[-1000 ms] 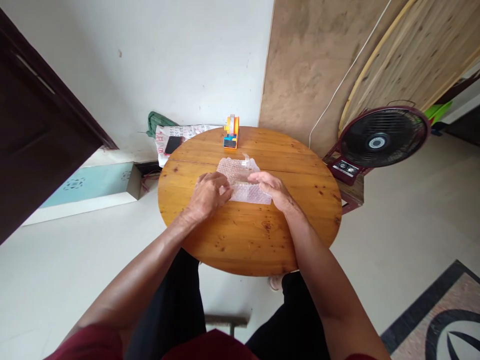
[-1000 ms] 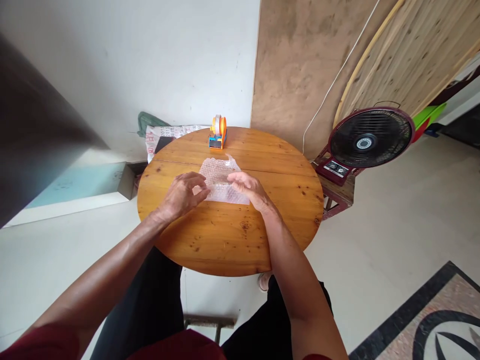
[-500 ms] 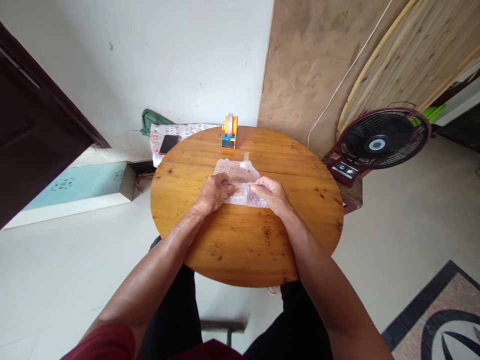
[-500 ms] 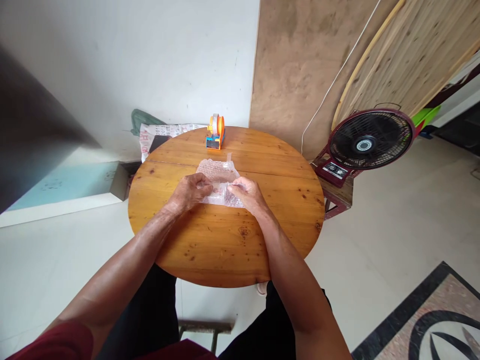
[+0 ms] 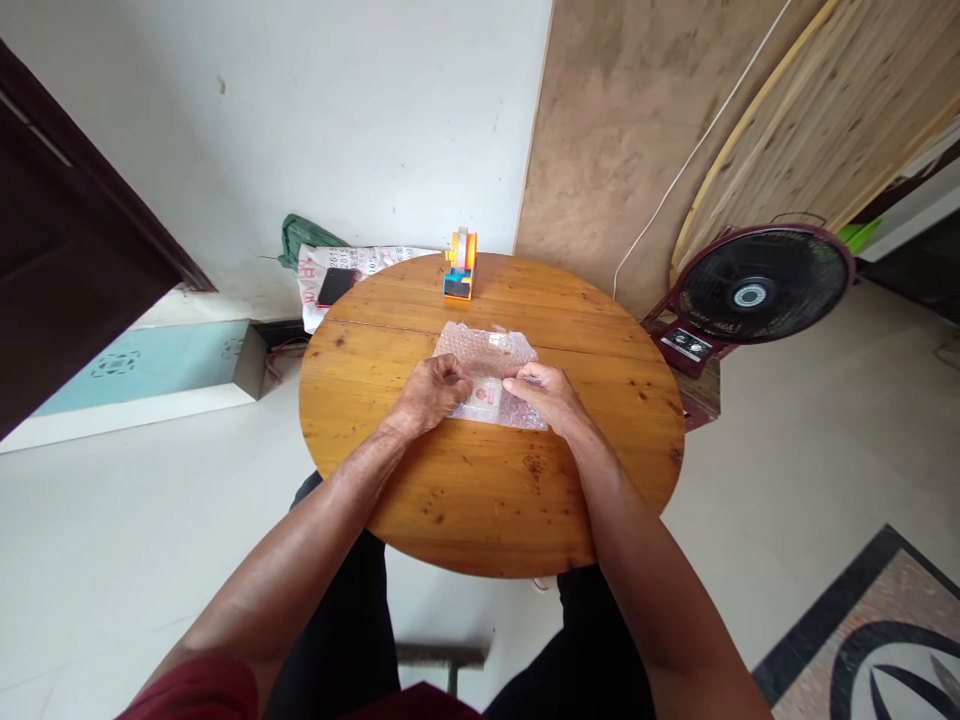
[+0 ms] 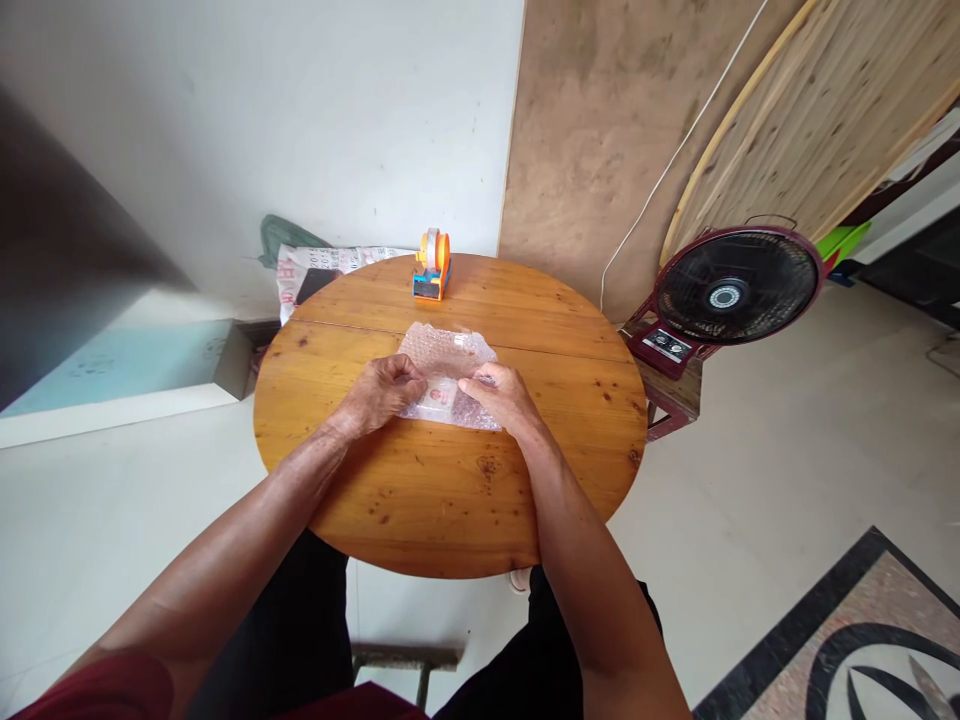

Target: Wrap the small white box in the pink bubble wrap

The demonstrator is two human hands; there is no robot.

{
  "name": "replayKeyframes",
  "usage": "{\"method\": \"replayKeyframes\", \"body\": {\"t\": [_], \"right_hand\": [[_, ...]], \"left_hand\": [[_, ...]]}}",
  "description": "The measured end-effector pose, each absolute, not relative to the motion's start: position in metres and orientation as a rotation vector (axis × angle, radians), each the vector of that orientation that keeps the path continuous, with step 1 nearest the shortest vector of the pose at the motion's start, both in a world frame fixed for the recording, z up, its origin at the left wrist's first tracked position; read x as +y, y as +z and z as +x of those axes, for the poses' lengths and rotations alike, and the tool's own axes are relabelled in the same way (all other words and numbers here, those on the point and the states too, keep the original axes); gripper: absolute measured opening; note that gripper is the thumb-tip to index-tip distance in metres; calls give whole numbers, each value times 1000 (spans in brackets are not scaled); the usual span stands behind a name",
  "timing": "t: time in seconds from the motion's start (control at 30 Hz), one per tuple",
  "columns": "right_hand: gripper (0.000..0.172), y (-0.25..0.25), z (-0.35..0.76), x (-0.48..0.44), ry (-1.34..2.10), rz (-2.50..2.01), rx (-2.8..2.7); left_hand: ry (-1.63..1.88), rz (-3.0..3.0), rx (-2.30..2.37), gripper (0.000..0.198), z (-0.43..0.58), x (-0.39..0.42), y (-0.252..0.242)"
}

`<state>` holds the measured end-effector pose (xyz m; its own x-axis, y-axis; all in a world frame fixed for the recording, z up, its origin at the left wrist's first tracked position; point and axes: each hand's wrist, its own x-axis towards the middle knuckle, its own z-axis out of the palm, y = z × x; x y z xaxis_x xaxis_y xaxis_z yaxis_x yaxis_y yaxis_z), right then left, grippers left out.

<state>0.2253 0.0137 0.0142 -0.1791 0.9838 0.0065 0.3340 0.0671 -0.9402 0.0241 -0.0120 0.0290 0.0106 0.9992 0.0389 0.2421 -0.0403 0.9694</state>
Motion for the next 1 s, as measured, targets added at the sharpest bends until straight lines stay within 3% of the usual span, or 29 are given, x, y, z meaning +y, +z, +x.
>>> {"method": "replayKeyframes", "body": {"t": [0.7, 0.87, 1.0], "right_hand": [[32, 20, 224, 9, 1068, -1426, -1655], [19, 15, 221, 11, 794, -1324, -1757], [24, 16, 218, 10, 607, -1145, -1808]], "left_hand": [[1100, 1479, 1388, 24, 22, -9, 20], [1113, 1514, 1410, 23, 22, -7, 16], [1115, 1548, 1432, 22, 22, -7, 15]]}}
